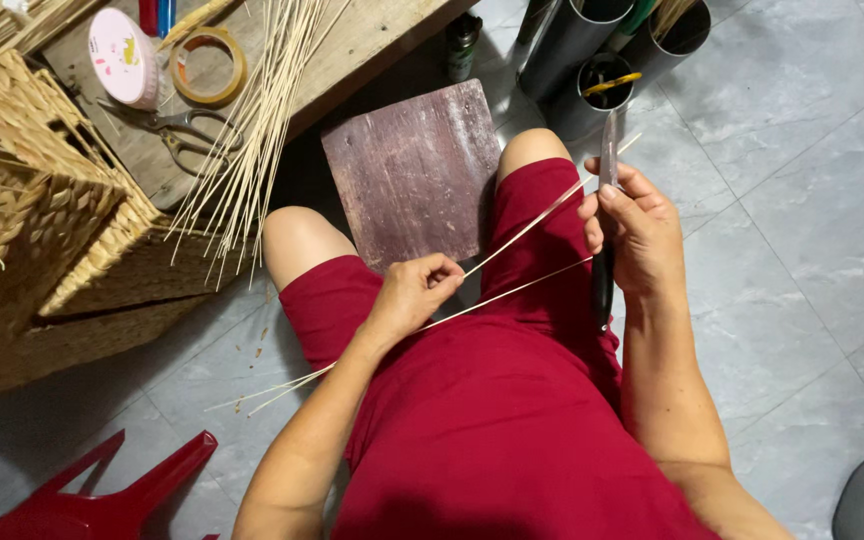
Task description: The person sits on a low stool and uses a knife to sharpen the ends of thin bamboo sticks. They hold each stick against a small wooden block on their lap, scrape the tip with the blade, and set the finished stick aside.
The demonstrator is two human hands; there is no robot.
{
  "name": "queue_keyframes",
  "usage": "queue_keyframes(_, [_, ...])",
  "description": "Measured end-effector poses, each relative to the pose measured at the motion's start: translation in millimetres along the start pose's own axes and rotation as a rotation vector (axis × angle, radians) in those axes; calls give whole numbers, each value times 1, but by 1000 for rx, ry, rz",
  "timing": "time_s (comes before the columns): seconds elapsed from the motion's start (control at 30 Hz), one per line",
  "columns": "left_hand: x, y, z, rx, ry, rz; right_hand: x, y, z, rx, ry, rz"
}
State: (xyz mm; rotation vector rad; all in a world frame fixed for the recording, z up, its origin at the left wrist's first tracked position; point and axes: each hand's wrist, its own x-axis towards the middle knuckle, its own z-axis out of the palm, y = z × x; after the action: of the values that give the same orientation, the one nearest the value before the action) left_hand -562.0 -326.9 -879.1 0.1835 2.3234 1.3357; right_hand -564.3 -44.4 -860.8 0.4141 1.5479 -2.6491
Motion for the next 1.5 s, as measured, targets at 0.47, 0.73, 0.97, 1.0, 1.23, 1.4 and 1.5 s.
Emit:
queue_keyframes(0.47, [3, 3, 14, 82, 131, 97, 2, 10, 7, 12, -35, 81])
queue_keyframes(0.73, [6, 9, 6, -105, 222, 54, -6, 11, 29, -92, -104, 216])
queue_keyframes(0.97, [4, 10, 10, -263, 82, 14, -13, 25, 58, -213, -356, 364])
queue_keyframes(1.0, [4, 8, 11, -266, 47, 9, -11, 26, 60, -214, -369, 359])
queue_keyframes(1.23, [-1, -3, 7, -289, -21, -50, -1, 25, 51, -141, -263, 332])
queue_keyframes(1.4, [-1, 1, 1, -304, -117, -17, -7, 29, 56, -140, -386, 358])
queue_keyframes(1.5, [-5, 10, -3, -366, -103, -41, -8, 29, 60, -81, -443, 341])
